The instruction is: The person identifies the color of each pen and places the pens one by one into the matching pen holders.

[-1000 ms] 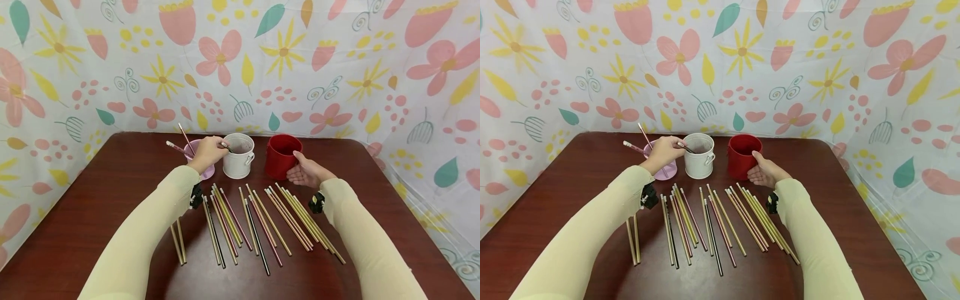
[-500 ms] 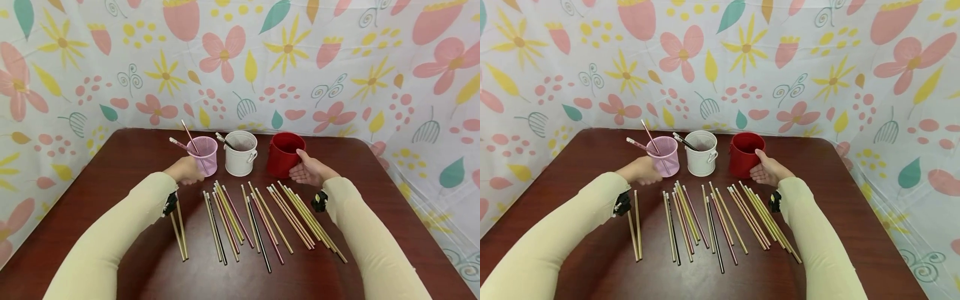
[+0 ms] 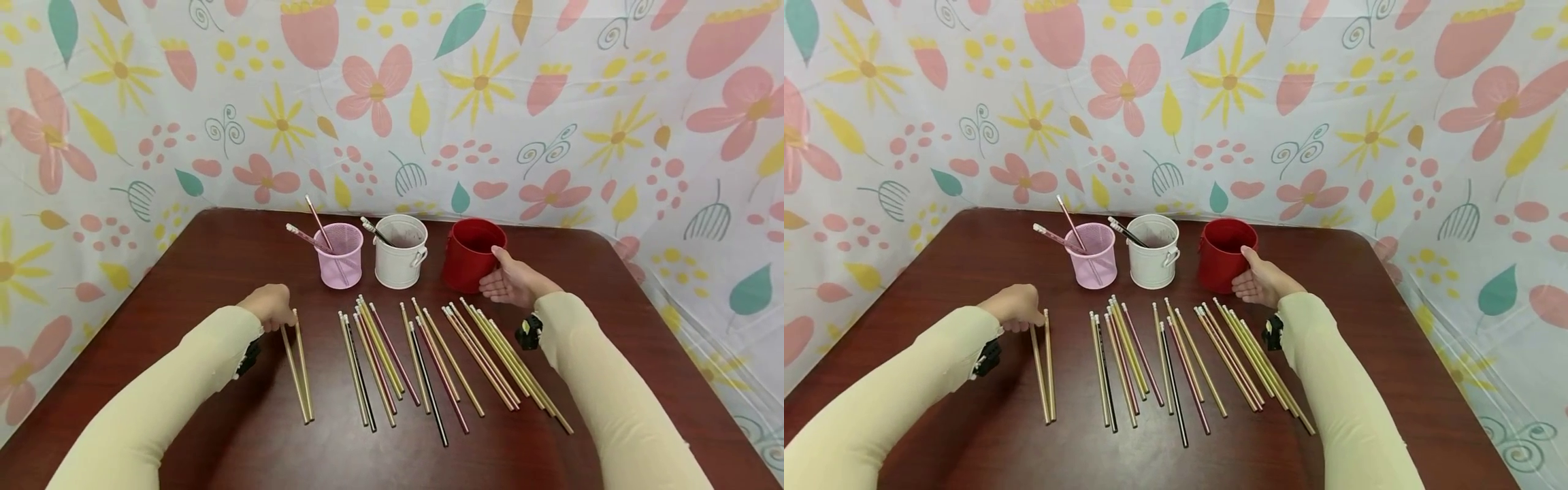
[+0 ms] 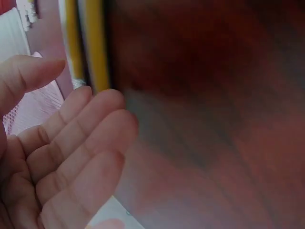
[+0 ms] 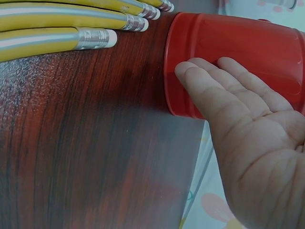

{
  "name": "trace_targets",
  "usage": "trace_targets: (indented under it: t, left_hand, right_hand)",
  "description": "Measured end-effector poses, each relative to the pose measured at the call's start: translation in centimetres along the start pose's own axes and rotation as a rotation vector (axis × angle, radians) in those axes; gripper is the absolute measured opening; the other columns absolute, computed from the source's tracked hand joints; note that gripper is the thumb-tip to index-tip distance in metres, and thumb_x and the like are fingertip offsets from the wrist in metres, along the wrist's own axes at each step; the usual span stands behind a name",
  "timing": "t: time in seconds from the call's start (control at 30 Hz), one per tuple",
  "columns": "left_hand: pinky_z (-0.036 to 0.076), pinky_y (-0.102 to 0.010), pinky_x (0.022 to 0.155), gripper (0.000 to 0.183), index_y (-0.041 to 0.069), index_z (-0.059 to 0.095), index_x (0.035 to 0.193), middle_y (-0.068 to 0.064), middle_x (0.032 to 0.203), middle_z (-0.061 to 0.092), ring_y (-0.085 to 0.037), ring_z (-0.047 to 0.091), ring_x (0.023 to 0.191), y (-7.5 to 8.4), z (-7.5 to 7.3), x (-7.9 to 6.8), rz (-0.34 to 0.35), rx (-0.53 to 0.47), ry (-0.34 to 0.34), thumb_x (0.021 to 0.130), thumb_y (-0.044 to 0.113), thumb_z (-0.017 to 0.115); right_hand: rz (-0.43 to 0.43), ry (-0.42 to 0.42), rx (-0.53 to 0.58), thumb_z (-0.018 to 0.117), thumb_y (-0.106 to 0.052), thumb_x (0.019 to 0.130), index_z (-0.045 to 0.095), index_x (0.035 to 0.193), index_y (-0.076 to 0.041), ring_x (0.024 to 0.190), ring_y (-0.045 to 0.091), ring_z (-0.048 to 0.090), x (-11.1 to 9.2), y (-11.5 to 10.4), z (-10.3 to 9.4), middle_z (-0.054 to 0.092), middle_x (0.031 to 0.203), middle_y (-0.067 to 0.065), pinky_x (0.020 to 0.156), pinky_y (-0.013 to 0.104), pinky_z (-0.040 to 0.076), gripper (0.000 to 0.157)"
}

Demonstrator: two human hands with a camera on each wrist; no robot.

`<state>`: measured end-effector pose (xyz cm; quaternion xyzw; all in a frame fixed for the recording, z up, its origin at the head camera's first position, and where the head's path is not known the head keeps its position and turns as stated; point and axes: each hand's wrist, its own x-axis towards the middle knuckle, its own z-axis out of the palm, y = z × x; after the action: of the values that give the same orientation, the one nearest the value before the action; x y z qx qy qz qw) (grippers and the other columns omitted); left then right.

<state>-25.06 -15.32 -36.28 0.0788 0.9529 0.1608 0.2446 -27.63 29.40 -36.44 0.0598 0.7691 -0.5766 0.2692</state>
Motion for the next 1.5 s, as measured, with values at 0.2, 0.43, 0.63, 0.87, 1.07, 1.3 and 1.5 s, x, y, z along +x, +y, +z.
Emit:
trace_targets:
  t: [0.2,0.43,0.63,0.87,1.07,1.3,1.5]
  left_hand:
    - [0.052,-0.032,0.055,0.023,0.002,0.059,0.067,-0.012,0.069,0.064,-0.023,0.063,0.056,-1.1,0.2,-0.4,-0.001,-0.016,-0.007,0.088,0.01,0.062]
    - [0.051,-0.029,0.05,0.024,-0.002,0.063,0.075,-0.012,0.066,0.063,-0.019,0.062,0.054,-1.6,0.9,-0.3,-0.018,-0.05,-0.031,0.091,0.015,0.06]
    - [0.054,-0.032,0.052,0.023,-0.003,0.063,0.073,-0.011,0.062,0.063,-0.02,0.063,0.053,-1.4,1.6,0.0,0.003,-0.063,-0.026,0.09,0.012,0.061]
    - [0.05,-0.028,0.045,0.026,0.0,0.062,0.063,-0.008,0.056,0.062,-0.015,0.058,0.045,-1.0,1.7,0.2,0.02,-0.13,0.007,0.087,0.011,0.06]
    - [0.055,-0.029,0.05,0.016,0.0,0.061,0.068,-0.007,0.06,0.06,-0.015,0.06,0.05,0.6,0.5,-0.4,0.079,-0.27,0.051,0.082,0.007,0.059]
    - [0.056,-0.031,0.051,0.008,0.001,0.06,0.072,-0.005,0.06,0.057,-0.012,0.057,0.049,2.8,-0.6,-0.9,0.203,-0.377,0.1,0.08,0.003,0.058]
    - [0.056,-0.027,0.055,0.004,-0.005,0.06,0.081,-0.002,0.064,0.06,-0.009,0.056,0.053,4.6,-1.7,-1.6,0.375,-0.5,0.164,0.081,-0.002,0.059]
  right_hand:
    - [-0.004,0.0,0.003,0.015,-0.063,0.096,0.033,0.134,0.021,0.107,0.026,0.057,-0.1,0.1,-0.2,0.046,0.135,0.031,0.095,0.032,0.047,0.094]
    - [-0.01,0.009,0.008,0.015,-0.061,0.097,0.035,0.131,0.021,0.104,0.026,0.059,-0.3,0.1,-0.1,0.054,0.128,0.028,0.09,0.03,0.049,0.091]
    - [-0.019,0.011,0.014,0.016,-0.059,0.098,0.038,0.128,0.021,0.102,0.025,0.06,-0.2,0.0,0.0,0.06,0.119,0.022,0.09,0.031,0.049,0.088]
    - [-0.008,0.017,0.016,0.016,-0.059,0.098,0.038,0.129,0.02,0.103,0.026,0.06,-0.3,0.0,0.2,0.06,0.121,0.024,0.095,0.035,0.047,0.088]
    - [-0.011,0.011,0.015,0.015,-0.06,0.098,0.038,0.128,0.02,0.1,0.025,0.06,-0.3,-0.2,0.2,0.061,0.117,0.021,0.09,0.031,0.049,0.088]
    - [-0.002,0.009,0.006,0.015,-0.061,0.097,0.035,0.131,0.021,0.104,0.025,0.059,-0.3,-0.1,0.3,0.055,0.126,0.026,0.09,0.03,0.049,0.091]
    - [-0.003,0.011,0.008,0.015,-0.062,0.097,0.035,0.132,0.02,0.108,0.028,0.057,-0.3,-0.1,0.2,0.05,0.133,0.03,0.094,0.032,0.047,0.091]
